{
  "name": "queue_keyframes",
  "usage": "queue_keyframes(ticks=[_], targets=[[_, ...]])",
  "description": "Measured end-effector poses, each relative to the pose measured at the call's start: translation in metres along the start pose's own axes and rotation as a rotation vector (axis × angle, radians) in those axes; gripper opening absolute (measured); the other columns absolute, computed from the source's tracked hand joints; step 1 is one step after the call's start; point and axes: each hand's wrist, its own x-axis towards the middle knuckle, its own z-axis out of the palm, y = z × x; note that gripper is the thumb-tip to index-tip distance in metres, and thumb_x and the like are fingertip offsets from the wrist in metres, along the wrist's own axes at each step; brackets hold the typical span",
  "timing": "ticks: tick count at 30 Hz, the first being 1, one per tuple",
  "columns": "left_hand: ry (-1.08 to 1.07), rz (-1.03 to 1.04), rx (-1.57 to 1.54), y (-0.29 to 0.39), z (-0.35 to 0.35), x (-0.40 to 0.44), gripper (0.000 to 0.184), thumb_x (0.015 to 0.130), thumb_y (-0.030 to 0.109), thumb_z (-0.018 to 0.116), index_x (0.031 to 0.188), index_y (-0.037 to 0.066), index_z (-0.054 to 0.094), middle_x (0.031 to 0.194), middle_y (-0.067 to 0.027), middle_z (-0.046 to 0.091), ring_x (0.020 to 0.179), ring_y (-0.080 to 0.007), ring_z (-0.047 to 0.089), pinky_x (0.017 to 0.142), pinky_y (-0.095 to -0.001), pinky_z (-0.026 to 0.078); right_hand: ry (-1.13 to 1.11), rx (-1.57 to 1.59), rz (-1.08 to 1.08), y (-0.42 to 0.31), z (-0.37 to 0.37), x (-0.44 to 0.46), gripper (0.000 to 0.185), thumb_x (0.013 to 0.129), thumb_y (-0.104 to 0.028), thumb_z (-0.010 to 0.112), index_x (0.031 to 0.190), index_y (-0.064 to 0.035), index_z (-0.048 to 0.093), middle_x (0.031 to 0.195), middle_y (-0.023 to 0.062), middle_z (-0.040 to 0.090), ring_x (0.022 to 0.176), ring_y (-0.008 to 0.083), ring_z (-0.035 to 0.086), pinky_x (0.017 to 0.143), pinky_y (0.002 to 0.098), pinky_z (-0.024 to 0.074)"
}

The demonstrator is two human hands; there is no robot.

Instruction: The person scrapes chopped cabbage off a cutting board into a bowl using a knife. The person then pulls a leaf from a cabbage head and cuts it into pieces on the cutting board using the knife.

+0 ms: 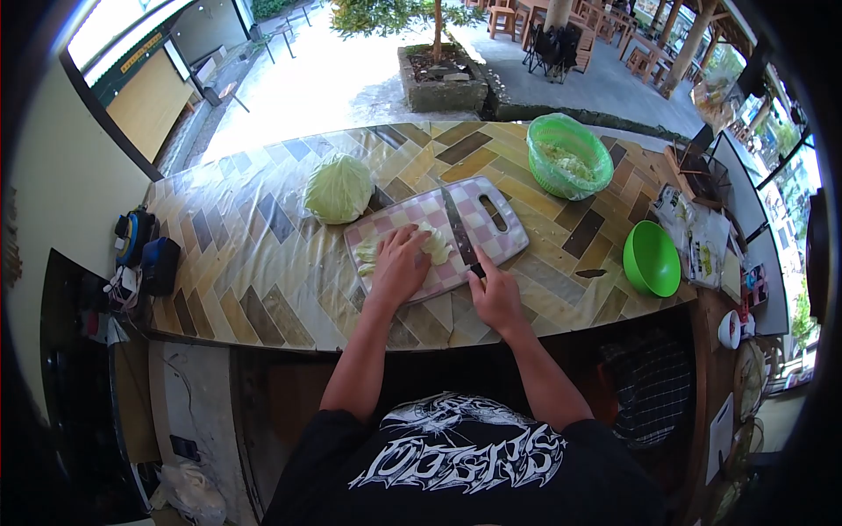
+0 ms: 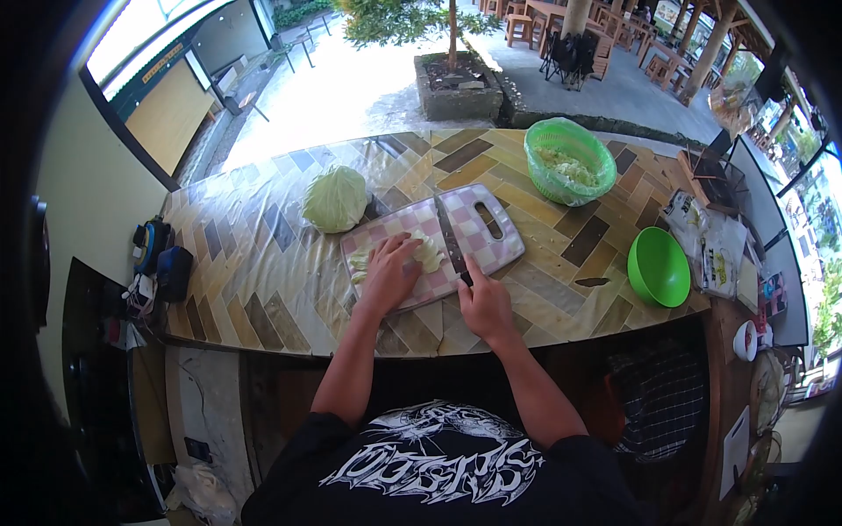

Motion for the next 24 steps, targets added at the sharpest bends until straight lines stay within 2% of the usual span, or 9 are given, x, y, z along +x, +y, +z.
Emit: queue_keyframes(ticks=[2, 5, 8, 11, 14, 17, 20, 24], targets=[[-0.040, 0.021, 0.004, -0.011, 0.006, 0.002, 0.043, 0.087, 0.022, 0.081, 0.129, 0.011, 0.077, 0.136, -0.0135, 0.066, 0.132, -0.0355, 0.057, 0.113, -0.0488, 0.042, -0.003, 0.011, 0.002, 0.001, -0.002, -0.006, 0.056, 0.102, -0.019, 0.066, 0.155, -0.0039, 0.055, 0.105, 0.0301, 0.075, 0.092, 0.0510, 0.072, 0.081, 0.0592, 0.0560], [-0.090, -0.068, 0.011, 0.005, -0.002, 0.008, 0.043, 0.086, 0.022, 0.082, 0.127, 0.011, 0.078, 0.129, -0.0130, 0.067, 0.126, -0.0352, 0.060, 0.111, -0.0497, 0.044, -0.041, -0.010, 0.045, -0.006, -0.007, -0.008, 0.056, 0.102, -0.020, 0.066, 0.155, -0.0039, 0.054, 0.109, 0.0303, 0.075, 0.093, 0.0516, 0.072, 0.082, 0.0594, 0.0561], [-0.109, -0.176, 0.099, 0.021, 0.003, 0.011, 0.037, 0.086, 0.023, 0.083, 0.121, 0.010, 0.079, 0.128, -0.0123, 0.070, 0.127, -0.0354, 0.060, 0.113, -0.0496, 0.043, -0.008, -0.014, 0.025, -0.012, -0.007, -0.007, 0.056, 0.101, -0.015, 0.068, 0.154, -0.0020, 0.055, 0.100, 0.0322, 0.073, 0.091, 0.0519, 0.071, 0.078, 0.0569, 0.0546], [-0.042, -0.167, 0.084, 0.022, 0.010, 0.010, 0.035, 0.087, 0.026, 0.084, 0.118, 0.010, 0.079, 0.130, -0.0116, 0.070, 0.127, -0.0339, 0.061, 0.110, -0.0488, 0.044, -0.003, -0.044, 0.029, -0.016, -0.009, -0.005, 0.056, 0.101, -0.015, 0.068, 0.154, -0.0022, 0.055, 0.098, 0.0320, 0.073, 0.090, 0.0515, 0.070, 0.077, 0.0570, 0.0542], [0.188, 0.054, 0.078, 0.006, 0.030, 0.012, 0.034, 0.085, 0.028, 0.084, 0.113, 0.010, 0.077, 0.124, -0.0107, 0.069, 0.121, -0.0326, 0.061, 0.104, -0.0469, 0.045, 0.021, -0.020, 0.011, -0.016, -0.007, -0.003, 0.056, 0.100, -0.014, 0.068, 0.154, -0.0024, 0.055, 0.096, 0.0317, 0.073, 0.088, 0.0516, 0.070, 0.077, 0.0571, 0.0539], [0.017, -0.078, 0.094, 0.018, 0.019, 0.015, 0.039, 0.086, 0.030, 0.084, 0.120, 0.011, 0.076, 0.126, -0.0112, 0.068, 0.123, -0.0329, 0.060, 0.106, -0.0475, 0.044, -0.045, -0.059, 0.062, -0.024, -0.011, 0.000, 0.058, 0.100, -0.017, 0.065, 0.154, -0.0019, 0.054, 0.108, 0.0300, 0.075, 0.094, 0.0499, 0.072, 0.082, 0.0587, 0.0568], [-0.062, -0.268, 0.212, 0.036, 0.007, 0.019, 0.041, 0.088, 0.030, 0.082, 0.125, 0.013, 0.075, 0.128, -0.0107, 0.067, 0.129, -0.0331, 0.057, 0.110, -0.0474, 0.042, -0.044, -0.079, 0.068, -0.022, -0.009, 0.001, 0.059, 0.098, -0.014, 0.064, 0.154, -0.0015, 0.054, 0.103, 0.0299, 0.075, 0.091, 0.0494, 0.073, 0.081, 0.0588, 0.0568], [0.019, -0.188, 0.123, 0.032, 0.015, 0.015, 0.042, 0.089, 0.026, 0.080, 0.127, 0.010, 0.075, 0.131, -0.0117, 0.066, 0.132, -0.0332, 0.056, 0.111, -0.0474, 0.041, -0.070, -0.130, 0.091, -0.024, -0.011, 0.002, 0.061, 0.096, -0.013, 0.064, 0.156, -0.0035, 0.053, 0.098, 0.0281, 0.075, 0.088, 0.0491, 0.073, 0.080, 0.0588, 0.0571]])
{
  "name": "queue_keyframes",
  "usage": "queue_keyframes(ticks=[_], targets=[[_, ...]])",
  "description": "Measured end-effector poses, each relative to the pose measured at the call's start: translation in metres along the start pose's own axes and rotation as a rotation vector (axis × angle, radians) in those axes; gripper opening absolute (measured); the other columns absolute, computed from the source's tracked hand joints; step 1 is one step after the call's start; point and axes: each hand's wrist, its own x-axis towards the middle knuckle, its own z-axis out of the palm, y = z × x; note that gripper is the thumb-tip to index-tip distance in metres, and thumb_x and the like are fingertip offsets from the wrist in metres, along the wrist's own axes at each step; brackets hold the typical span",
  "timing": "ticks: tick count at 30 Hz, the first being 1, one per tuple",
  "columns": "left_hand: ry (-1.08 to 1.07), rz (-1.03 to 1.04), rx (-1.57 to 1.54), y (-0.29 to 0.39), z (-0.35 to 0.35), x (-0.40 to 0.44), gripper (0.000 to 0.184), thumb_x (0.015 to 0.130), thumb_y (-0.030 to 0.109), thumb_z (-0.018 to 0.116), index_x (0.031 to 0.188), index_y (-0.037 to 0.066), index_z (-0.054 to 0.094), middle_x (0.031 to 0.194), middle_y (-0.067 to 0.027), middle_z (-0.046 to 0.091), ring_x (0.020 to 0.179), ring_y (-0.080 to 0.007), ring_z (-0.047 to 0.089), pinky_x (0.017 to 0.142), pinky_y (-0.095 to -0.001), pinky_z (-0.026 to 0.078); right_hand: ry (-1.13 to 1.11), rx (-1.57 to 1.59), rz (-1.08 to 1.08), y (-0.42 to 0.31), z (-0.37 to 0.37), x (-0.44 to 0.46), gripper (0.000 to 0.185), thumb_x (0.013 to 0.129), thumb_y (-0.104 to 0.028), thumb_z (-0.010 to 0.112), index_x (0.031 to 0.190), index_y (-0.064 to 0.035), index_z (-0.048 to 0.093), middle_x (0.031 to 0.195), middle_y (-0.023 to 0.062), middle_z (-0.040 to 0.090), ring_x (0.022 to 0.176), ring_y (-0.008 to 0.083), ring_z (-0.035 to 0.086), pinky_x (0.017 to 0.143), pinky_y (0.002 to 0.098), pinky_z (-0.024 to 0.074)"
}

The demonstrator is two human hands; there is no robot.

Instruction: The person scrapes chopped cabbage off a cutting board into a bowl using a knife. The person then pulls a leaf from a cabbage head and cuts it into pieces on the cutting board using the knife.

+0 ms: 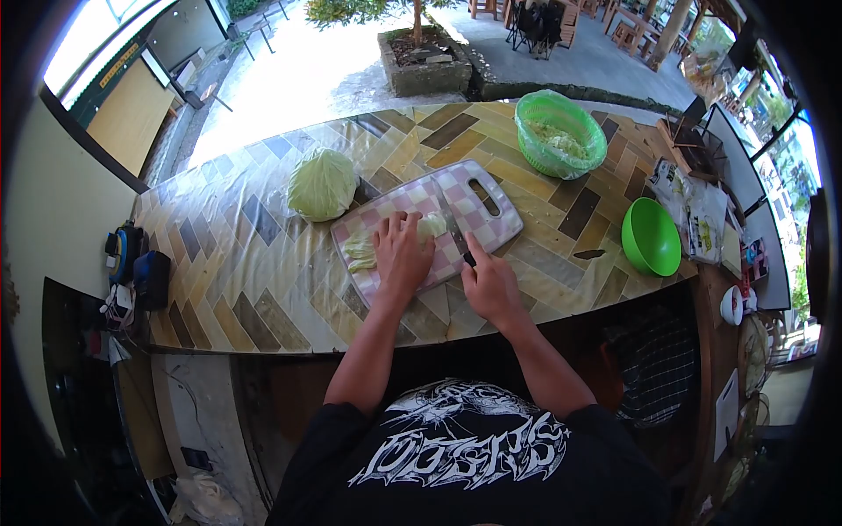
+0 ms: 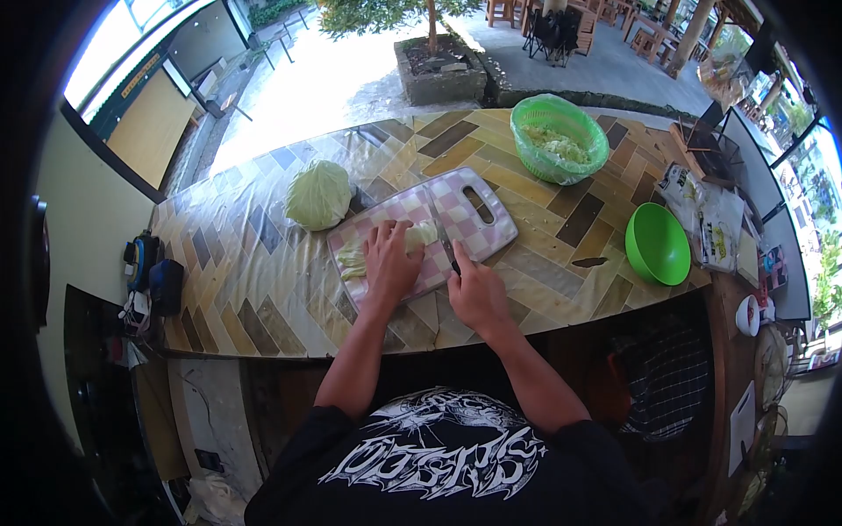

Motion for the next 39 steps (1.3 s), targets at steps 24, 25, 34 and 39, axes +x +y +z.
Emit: queue_keyframes(ticks=[24, 25, 34, 39], targets=[[-0.093, 0.160, -0.296, -0.020, -0.001, 0.003, 0.036, 0.089, 0.018, 0.084, 0.121, 0.004, 0.080, 0.111, -0.0161, 0.073, 0.109, -0.0359, 0.070, 0.100, -0.0444, 0.053, 0.109, -0.077, -0.009, 0.051, 0.004, 0.048, 0.039, 0.092, -0.018, 0.074, 0.128, -0.0016, 0.072, 0.118, 0.0204, 0.066, 0.115, 0.0394, 0.066, 0.096, 0.0488, 0.0554], [-0.099, 0.185, -0.309, -0.020, 0.000, 0.003, 0.036, 0.089, 0.018, 0.084, 0.121, 0.005, 0.081, 0.110, -0.0157, 0.073, 0.108, -0.0359, 0.070, 0.099, -0.0446, 0.053, 0.090, -0.108, 0.010, 0.050, 0.003, 0.050, 0.040, 0.092, -0.018, 0.074, 0.127, -0.0014, 0.072, 0.119, 0.0198, 0.066, 0.117, 0.0390, 0.065, 0.098, 0.0488, 0.0545], [-0.171, 0.285, -0.324, -0.019, 0.004, -0.003, 0.035, 0.089, 0.016, 0.084, 0.122, 0.005, 0.080, 0.109, -0.0153, 0.074, 0.103, -0.0363, 0.071, 0.094, -0.0452, 0.055, -0.007, 0.011, -0.420, 0.033, 0.011, 0.052, 0.044, 0.089, -0.015, 0.076, 0.130, 0.0000, 0.072, 0.131, 0.0172, 0.068, 0.120, 0.0370, 0.062, 0.107, 0.0479, 0.0490], [-0.207, 0.242, -0.446, -0.019, 0.001, -0.001, 0.032, 0.091, 0.016, 0.081, 0.121, 0.004, 0.080, 0.108, -0.0177, 0.074, 0.102, -0.0391, 0.070, 0.092, -0.0462, 0.055, -0.034, 0.033, -0.434, 0.034, 0.013, 0.055, 0.037, 0.092, -0.010, 0.076, 0.128, -0.0022, 0.074, 0.120, 0.0141, 0.075, 0.114, 0.0367, 0.065, 0.103, 0.0475, 0.0513]])
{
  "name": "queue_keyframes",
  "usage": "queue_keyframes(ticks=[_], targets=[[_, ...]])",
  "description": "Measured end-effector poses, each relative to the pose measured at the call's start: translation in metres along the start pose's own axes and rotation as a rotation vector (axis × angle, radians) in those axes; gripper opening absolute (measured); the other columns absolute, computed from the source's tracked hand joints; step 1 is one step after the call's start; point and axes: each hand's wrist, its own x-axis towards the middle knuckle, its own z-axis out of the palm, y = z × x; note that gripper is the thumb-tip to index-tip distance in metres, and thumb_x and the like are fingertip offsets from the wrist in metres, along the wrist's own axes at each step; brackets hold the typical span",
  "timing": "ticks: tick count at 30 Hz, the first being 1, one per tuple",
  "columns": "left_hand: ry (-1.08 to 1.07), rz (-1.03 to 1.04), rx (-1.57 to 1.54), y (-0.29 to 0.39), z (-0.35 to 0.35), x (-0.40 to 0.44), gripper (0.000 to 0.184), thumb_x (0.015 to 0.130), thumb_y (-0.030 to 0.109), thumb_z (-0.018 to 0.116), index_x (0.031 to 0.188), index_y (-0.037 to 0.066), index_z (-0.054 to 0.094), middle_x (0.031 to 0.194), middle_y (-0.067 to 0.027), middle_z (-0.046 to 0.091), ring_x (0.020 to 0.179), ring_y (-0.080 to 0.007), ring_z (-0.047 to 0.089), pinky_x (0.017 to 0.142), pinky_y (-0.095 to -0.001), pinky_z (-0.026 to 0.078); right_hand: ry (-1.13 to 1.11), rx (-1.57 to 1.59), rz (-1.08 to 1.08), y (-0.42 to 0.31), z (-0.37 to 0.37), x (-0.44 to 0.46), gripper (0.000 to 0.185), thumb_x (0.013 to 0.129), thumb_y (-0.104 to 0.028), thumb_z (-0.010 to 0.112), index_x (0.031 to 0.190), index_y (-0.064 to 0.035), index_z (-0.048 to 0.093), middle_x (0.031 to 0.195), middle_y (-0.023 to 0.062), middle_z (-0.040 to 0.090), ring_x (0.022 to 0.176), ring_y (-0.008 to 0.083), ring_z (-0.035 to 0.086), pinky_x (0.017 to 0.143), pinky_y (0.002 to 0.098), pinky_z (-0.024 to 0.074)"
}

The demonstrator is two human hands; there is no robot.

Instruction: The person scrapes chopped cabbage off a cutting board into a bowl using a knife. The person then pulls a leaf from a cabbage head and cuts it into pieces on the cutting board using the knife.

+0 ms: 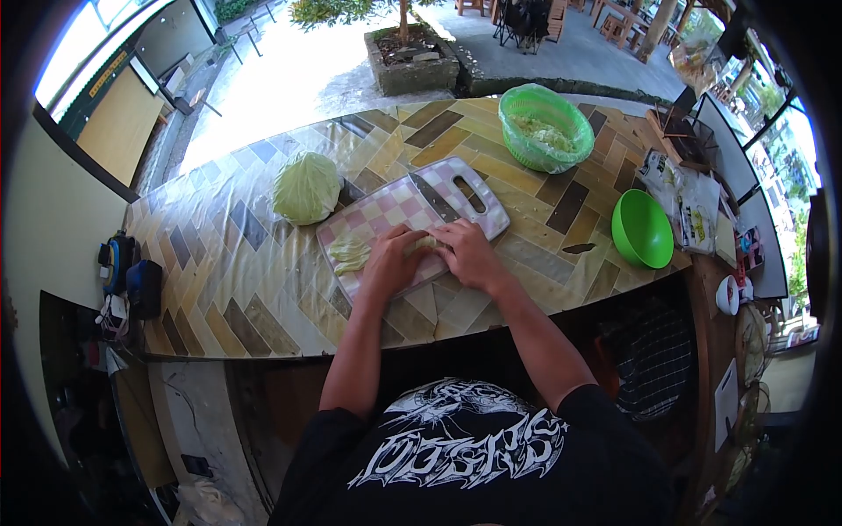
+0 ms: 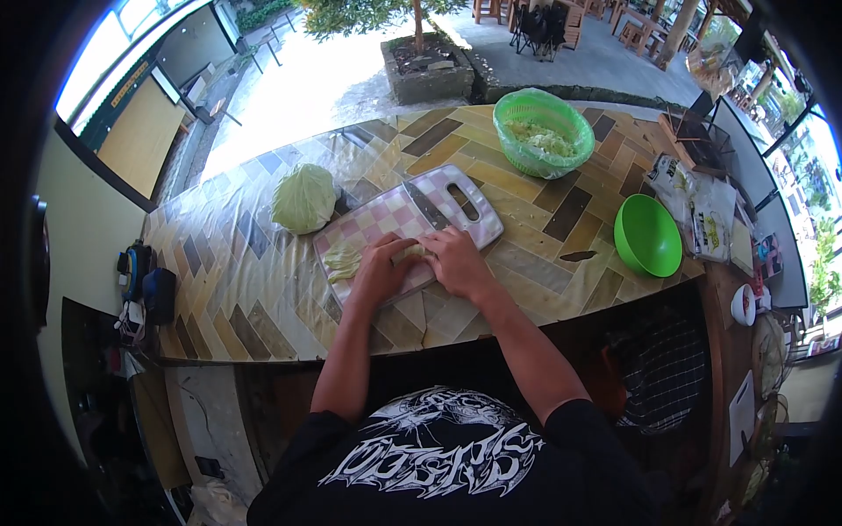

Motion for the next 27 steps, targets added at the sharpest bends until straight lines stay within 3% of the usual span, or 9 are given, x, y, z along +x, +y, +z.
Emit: queue_keyframes(ticks=[14, 27], targets=[[0.008, -0.013, -0.010, -0.002, -0.001, 0.001, 0.023, 0.093, 0.012, 0.078, 0.112, 0.000, 0.081, 0.097, -0.0181, 0.076, 0.094, -0.0372, 0.070, 0.087, -0.0457, 0.054, -0.014, 0.094, 0.061, 0.011, 0.004, 0.004, 0.024, 0.092, -0.008, 0.074, 0.114, -0.0072, 0.082, 0.097, 0.0123, 0.076, 0.099, 0.0348, 0.068, 0.094, 0.0456, 0.0510], [-0.006, -0.117, -0.003, -0.005, -0.001, 0.000, 0.021, 0.088, 0.007, 0.082, 0.108, 0.001, 0.083, 0.089, -0.0150, 0.076, 0.086, -0.0307, 0.070, 0.079, -0.0417, 0.056, -0.082, 0.151, 0.074, 0.013, -0.003, 0.007, 0.020, 0.094, -0.014, 0.073, 0.111, -0.0086, 0.083, 0.096, 0.0101, 0.075, 0.098, 0.0323, 0.068, 0.092, 0.0450, 0.0479]])
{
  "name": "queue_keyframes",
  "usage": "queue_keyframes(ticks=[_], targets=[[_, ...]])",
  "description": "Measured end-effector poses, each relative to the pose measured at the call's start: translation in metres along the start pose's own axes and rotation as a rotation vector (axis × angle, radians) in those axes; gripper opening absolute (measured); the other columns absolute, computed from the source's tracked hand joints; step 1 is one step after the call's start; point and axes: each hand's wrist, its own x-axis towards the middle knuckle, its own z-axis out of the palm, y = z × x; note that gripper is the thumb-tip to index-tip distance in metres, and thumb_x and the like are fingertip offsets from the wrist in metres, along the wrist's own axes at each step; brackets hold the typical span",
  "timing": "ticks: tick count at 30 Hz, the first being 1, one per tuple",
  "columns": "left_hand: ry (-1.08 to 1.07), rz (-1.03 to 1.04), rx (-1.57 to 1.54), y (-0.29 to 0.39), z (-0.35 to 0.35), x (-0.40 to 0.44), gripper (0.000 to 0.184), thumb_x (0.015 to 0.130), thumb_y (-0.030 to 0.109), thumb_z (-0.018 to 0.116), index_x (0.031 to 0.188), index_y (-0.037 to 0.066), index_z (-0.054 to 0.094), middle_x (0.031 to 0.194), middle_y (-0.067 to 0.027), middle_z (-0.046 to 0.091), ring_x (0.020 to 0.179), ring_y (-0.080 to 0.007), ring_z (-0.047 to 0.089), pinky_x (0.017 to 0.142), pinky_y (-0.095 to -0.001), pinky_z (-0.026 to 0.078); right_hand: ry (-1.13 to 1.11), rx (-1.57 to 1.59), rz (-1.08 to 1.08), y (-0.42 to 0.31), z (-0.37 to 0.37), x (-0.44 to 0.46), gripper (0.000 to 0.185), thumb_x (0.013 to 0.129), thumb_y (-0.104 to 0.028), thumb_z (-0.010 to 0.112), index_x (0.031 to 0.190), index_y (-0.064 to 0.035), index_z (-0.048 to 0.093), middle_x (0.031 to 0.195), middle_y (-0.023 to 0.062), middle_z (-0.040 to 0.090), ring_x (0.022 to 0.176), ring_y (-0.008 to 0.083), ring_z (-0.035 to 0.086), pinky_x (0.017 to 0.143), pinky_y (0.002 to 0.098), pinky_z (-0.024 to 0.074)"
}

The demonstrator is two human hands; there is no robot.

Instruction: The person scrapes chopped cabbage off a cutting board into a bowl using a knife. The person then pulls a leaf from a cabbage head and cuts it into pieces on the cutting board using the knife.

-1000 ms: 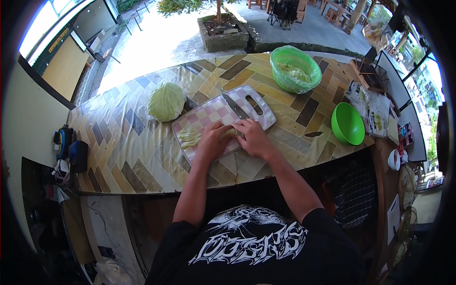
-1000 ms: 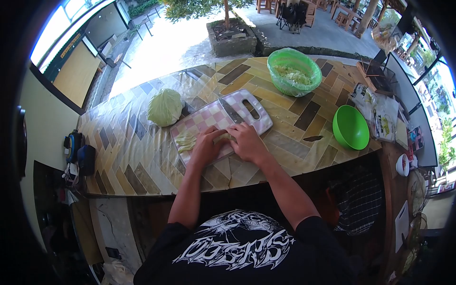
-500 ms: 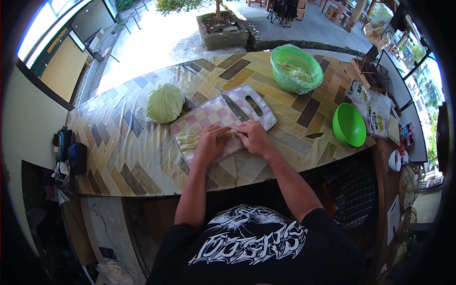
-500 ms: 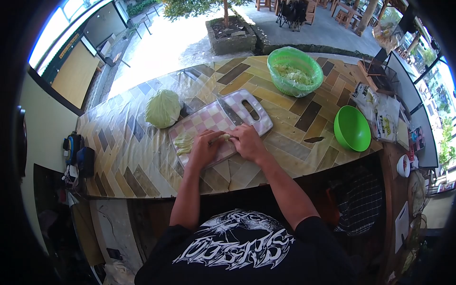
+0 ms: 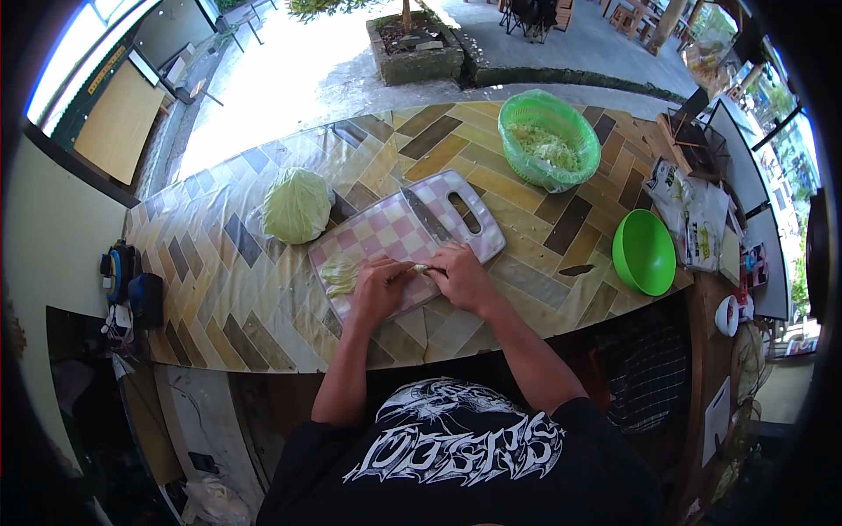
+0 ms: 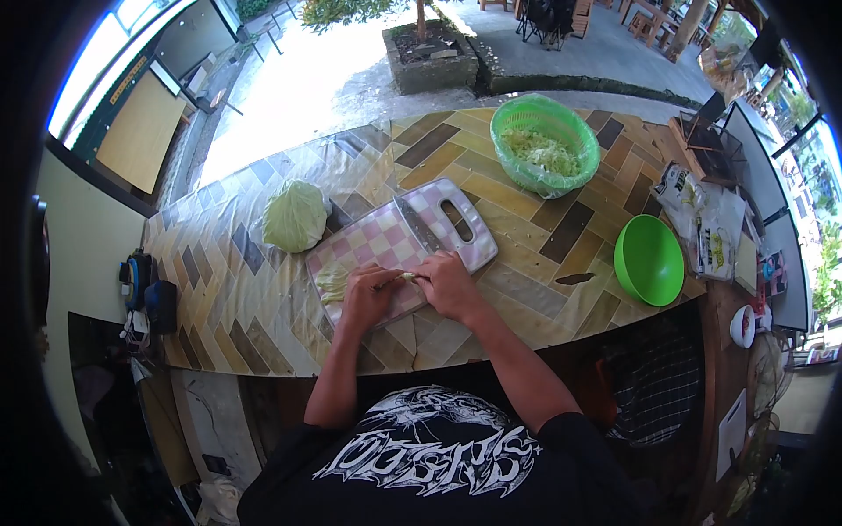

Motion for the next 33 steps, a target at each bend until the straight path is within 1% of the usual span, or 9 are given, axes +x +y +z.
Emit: queue_keyframes(ticks=[2, 8, 11, 17, 20, 23, 26, 29, 33], targets=[[-0.025, -0.057, -0.018, 0.002, -0.001, 0.000, 0.023, 0.087, 0.006, 0.082, 0.109, 0.002, 0.083, 0.088, -0.0146, 0.076, 0.087, -0.0306, 0.070, 0.080, -0.0418, 0.055, 0.005, 0.021, 0.011, -0.005, -0.003, 0.000, 0.021, 0.095, -0.017, 0.074, 0.112, -0.0089, 0.083, 0.096, 0.0087, 0.075, 0.099, 0.0314, 0.067, 0.092, 0.0448, 0.0477], [0.199, 0.294, 0.114, 0.004, 0.000, 0.010, 0.026, 0.085, 0.006, 0.083, 0.111, 0.008, 0.086, 0.091, -0.0094, 0.075, 0.087, -0.0270, 0.068, 0.079, -0.0397, 0.054, 0.068, -0.026, 0.029, -0.003, 0.005, 0.001, 0.019, 0.094, -0.020, 0.077, 0.109, -0.0103, 0.083, 0.098, 0.0073, 0.073, 0.100, 0.0292, 0.065, 0.093, 0.0441, 0.0467], [0.026, 0.136, 0.039, 0.001, -0.003, 0.007, 0.026, 0.086, 0.006, 0.081, 0.112, 0.008, 0.085, 0.088, -0.0108, 0.069, 0.086, -0.0318, 0.067, 0.080, -0.0431, 0.054, 0.133, -0.080, 0.025, -0.003, 0.010, 0.001, 0.016, 0.094, -0.020, 0.078, 0.105, -0.0108, 0.084, 0.097, 0.0067, 0.072, 0.098, 0.0290, 0.064, 0.093, 0.0440, 0.0461], [-0.008, 0.074, -0.011, 0.000, -0.004, 0.007, 0.027, 0.089, 0.005, 0.079, 0.115, 0.008, 0.084, 0.088, -0.0131, 0.067, 0.087, -0.0331, 0.067, 0.079, -0.0448, 0.053, 0.131, -0.176, 0.116, -0.010, 0.016, 0.001, 0.013, 0.091, -0.018, 0.080, 0.102, -0.0101, 0.083, 0.095, 0.0060, 0.071, 0.098, 0.0291, 0.063, 0.092, 0.0424, 0.0463], [0.042, 0.095, 0.018, 0.002, -0.005, 0.005, 0.025, 0.090, 0.006, 0.078, 0.115, 0.009, 0.084, 0.092, -0.0133, 0.070, 0.092, -0.0337, 0.069, 0.083, -0.0449, 0.055, 0.124, -0.213, 0.099, -0.011, 0.017, 0.005, 0.019, 0.091, -0.018, 0.081, 0.107, -0.0087, 0.082, 0.098, 0.0069, 0.071, 0.102, 0.0306, 0.064, 0.096, 0.0436, 0.0468], [0.111, 0.185, 0.028, -0.008, -0.002, 0.004, 0.025, 0.092, 0.008, 0.078, 0.116, 0.008, 0.084, 0.104, -0.0134, 0.073, 0.103, -0.0336, 0.068, 0.094, -0.0442, 0.055, 0.139, -0.117, 0.108, -0.017, 0.011, 0.004, 0.031, 0.091, -0.020, 0.081, 0.120, -0.0077, 0.078, 0.108, 0.0102, 0.071, 0.109, 0.0331, 0.064, 0.101, 0.0458, 0.0477], [0.112, 0.156, 0.058, -0.001, -0.005, 0.003, 0.029, 0.092, 0.005, 0.075, 0.119, 0.011, 0.084, 0.117, -0.0122, 0.072, 0.114, -0.0346, 0.064, 0.102, -0.0453, 0.052, 0.302, -0.211, 0.103, -0.032, 0.001, -0.007, 0.045, 0.091, -0.020, 0.081, 0.133, -0.0056, 0.073, 0.119, 0.0148, 0.069, 0.115, 0.0357, 0.064, 0.105, 0.0468, 0.0488], [0.096, 0.238, 0.096, -0.005, -0.002, 0.004, 0.039, 0.090, -0.001, 0.071, 0.123, 0.015, 0.084, 0.123, -0.0109, 0.071, 0.118, -0.0347, 0.062, 0.107, -0.0462, 0.050, 0.385, -0.241, 0.337, -0.027, 0.001, -0.023, 0.054, 0.092, -0.018, 0.080, 0.142, -0.0033, 0.067, 0.124, 0.0172, 0.067, 0.118, 0.0371, 0.063, 0.106, 0.0469, 0.0498], [0.030, 0.272, 0.135, -0.001, -0.004, 0.001, 0.049, 0.087, -0.006, 0.066, 0.125, 0.018, 0.083, 0.126, -0.0085, 0.071, 0.120, -0.0338, 0.061, 0.110, -0.0459, 0.048, 0.368, -0.302, 0.512, -0.020, 0.007, -0.035, 0.055, 0.092, -0.015, 0.078, 0.143, 0.0008, 0.063, 0.125, 0.0197, 0.066, 0.119, 0.0401, 0.064, 0.105, 0.0483, 0.0519]])
